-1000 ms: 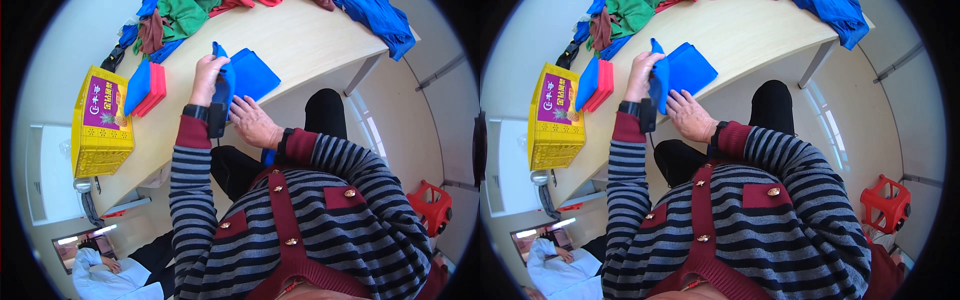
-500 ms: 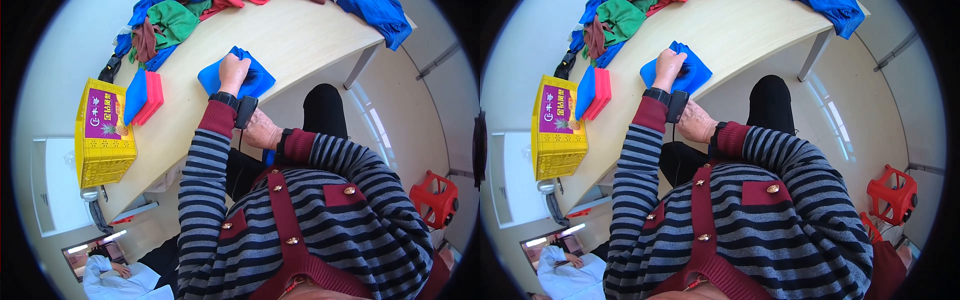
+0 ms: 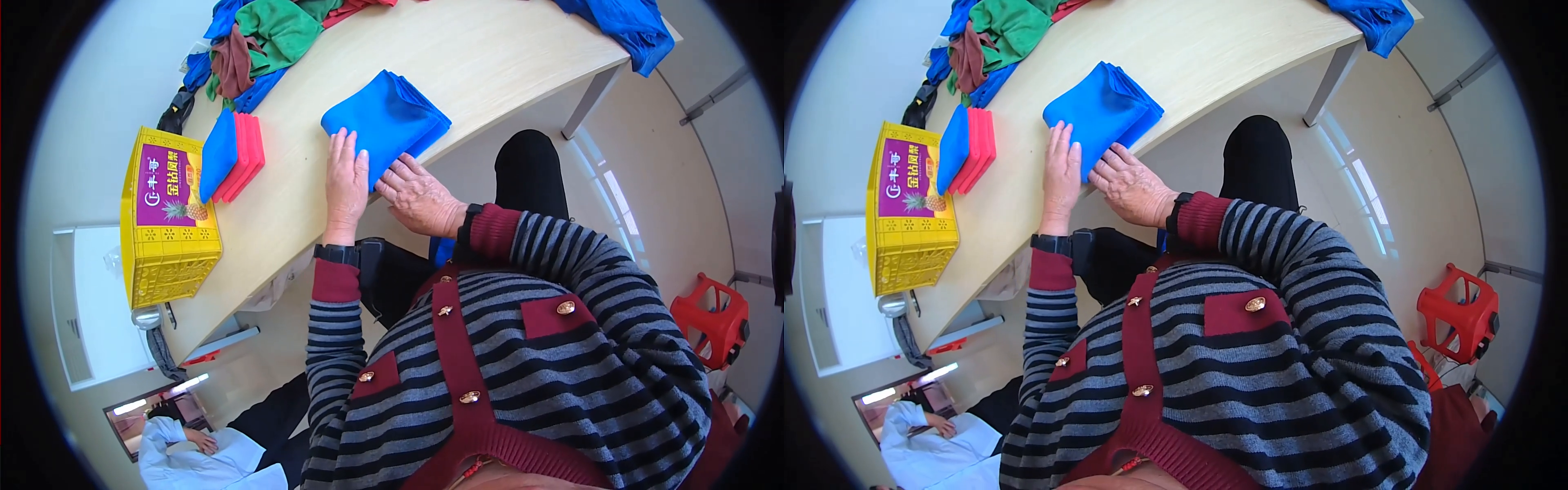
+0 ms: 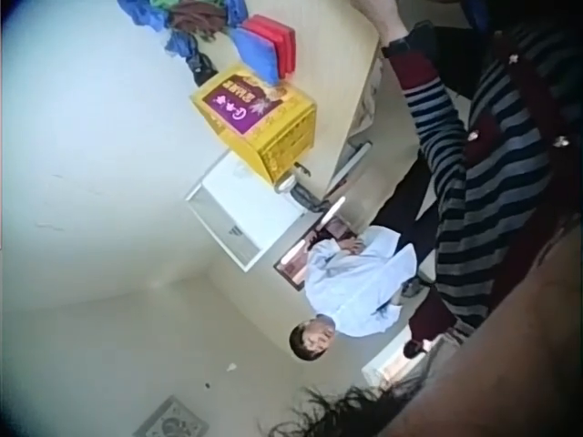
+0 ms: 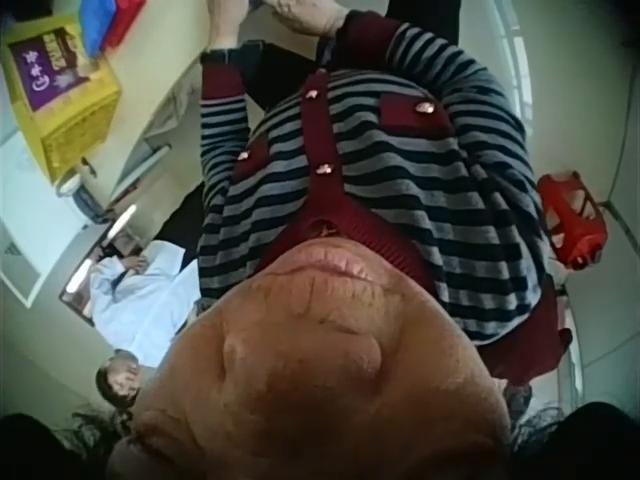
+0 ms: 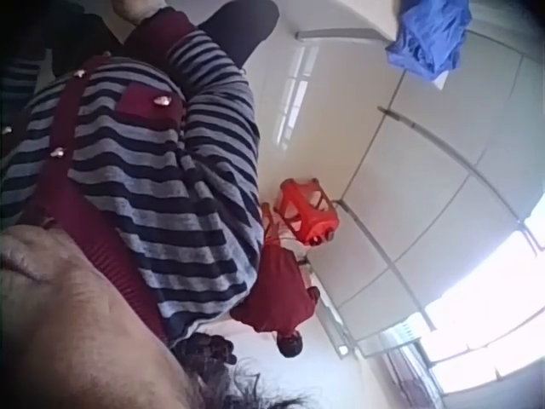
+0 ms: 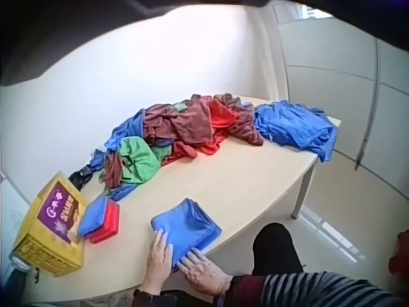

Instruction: The person folds a blue cloth by hand, smoothing it on the table, and places it onto a stack. They then pick up another blue cloth from a pile, unfold it, and smooth it out before folding it and adding it to the stack.

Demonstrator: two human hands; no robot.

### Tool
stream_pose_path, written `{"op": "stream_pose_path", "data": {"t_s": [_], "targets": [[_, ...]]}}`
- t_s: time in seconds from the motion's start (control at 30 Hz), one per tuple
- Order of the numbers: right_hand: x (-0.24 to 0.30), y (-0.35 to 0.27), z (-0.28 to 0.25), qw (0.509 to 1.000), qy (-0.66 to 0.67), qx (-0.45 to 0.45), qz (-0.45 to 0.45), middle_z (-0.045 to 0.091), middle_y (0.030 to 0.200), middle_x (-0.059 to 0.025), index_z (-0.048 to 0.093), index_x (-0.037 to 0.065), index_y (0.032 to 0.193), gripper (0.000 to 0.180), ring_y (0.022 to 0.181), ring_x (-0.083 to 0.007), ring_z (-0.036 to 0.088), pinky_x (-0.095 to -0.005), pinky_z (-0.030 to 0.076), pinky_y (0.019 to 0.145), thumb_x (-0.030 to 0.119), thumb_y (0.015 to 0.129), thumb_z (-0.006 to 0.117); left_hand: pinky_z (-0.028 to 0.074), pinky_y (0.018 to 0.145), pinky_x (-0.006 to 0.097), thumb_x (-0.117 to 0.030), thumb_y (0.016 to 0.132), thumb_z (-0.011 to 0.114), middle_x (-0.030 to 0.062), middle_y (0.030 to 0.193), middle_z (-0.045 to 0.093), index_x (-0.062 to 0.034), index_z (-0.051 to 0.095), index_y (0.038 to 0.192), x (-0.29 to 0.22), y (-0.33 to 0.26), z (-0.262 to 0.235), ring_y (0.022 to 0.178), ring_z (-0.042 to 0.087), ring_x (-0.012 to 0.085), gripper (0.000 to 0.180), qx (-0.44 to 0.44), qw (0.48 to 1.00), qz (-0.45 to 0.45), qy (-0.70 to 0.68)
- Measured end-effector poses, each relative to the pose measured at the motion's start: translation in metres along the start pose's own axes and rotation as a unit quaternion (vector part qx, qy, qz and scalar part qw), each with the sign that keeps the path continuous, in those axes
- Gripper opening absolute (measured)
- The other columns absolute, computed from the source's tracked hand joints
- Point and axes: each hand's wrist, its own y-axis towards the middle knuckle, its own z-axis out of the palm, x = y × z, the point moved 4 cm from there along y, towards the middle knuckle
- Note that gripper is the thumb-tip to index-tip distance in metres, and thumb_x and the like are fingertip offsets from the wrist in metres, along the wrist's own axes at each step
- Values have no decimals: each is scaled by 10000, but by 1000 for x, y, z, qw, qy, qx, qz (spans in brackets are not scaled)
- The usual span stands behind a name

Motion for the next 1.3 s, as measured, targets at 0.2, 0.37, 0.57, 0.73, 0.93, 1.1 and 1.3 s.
{"op": "stream_pose_path", "data": {"t_s": [0.2, 0.37, 0.57, 0.73, 0.93, 1.1, 1.3], "targets": [[0, -9, -16, 999, 8, -6, -38, 571, 1260, -154, 572, 19, 1282, 490, 1259, -332, 505, -494, 298, 1175, 196, 839, 683, 199, 1219, 436, -345, 1069, 397, 192, 1604, 300, -4, 401, 1492, 9, -4, 13, 1499, 234, 364, 543, 78, 996, -35, 15], [0, 2, -44, 941, 166, 294, 34, 554, 1331, -181, 547, 34, 1340, 509, 1301, -353, 492, -496, 343, 1137, 192, 872, 672, 190, 1212, 506, -388, 1058, 412, 189, 1607, 293, -15, 368, 1512, 7, -5, 14, 1498, 227, 380, 589, 85, 992, -6, 92], [-11, 77, -35, 974, 145, 138, 102, 498, 1441, -196, 517, 52, 1393, 494, 1372, -372, 438, -505, 344, 1126, 317, 979, 555, 171, 1200, 575, -394, 1043, 446, 165, 1621, 272, -21, 338, 1527, 1, -8, 11, 1507, 217, 363, 621, 95, 980, 27, 171], [-44, 92, 12, 995, -5, 22, 98, 485, 1470, -170, 509, 45, 1421, 602, 1419, -370, 376, -510, 289, 1154, 476, 1006, 438, 168, 1198, 588, -384, 1037, 460, 149, 1624, 269, -33, 327, 1536, -11, -3, 5, 1516, 207, 337, 624, 141, 980, -80, 115], [-84, 88, 9, 984, -91, 50, 143, 410, 1556, -136, 436, 95, 1499, 612, 1469, -360, 309, -500, 252, 1188, 491, 1035, 385, 181, 1197, 584, -391, 1039, 455, 145, 1628, 262, -42, 336, 1536, 5, -17, 8, 1516, 211, 324, 619, 110, 984, -55, 127], [-100, 82, 7, 976, -112, 47, 180, 407, 1563, -118, 445, 120, 1504, 610, 1460, -368, 318, -506, 288, 1164, 501, 1031, 385, 205, 1188, 581, -397, 1040, 447, 152, 1609, 305, -32, 362, 1520, 3, -13, 2, 1498, 254, 329, 609, 102, 985, -53, 129], [-100, 81, 5, 974, -131, 33, 179, 418, 1555, -113, 462, 125, 1494, 606, 1450, -377, 331, -504, 337, 1131, 507, 1029, 388, 205, 1188, 555, -416, 1047, 413, 149, 1587, 357, -73, 376, 1522, 13, 34, -1, 1484, 290, 323, 586, 103, 980, -35, 165]]}}
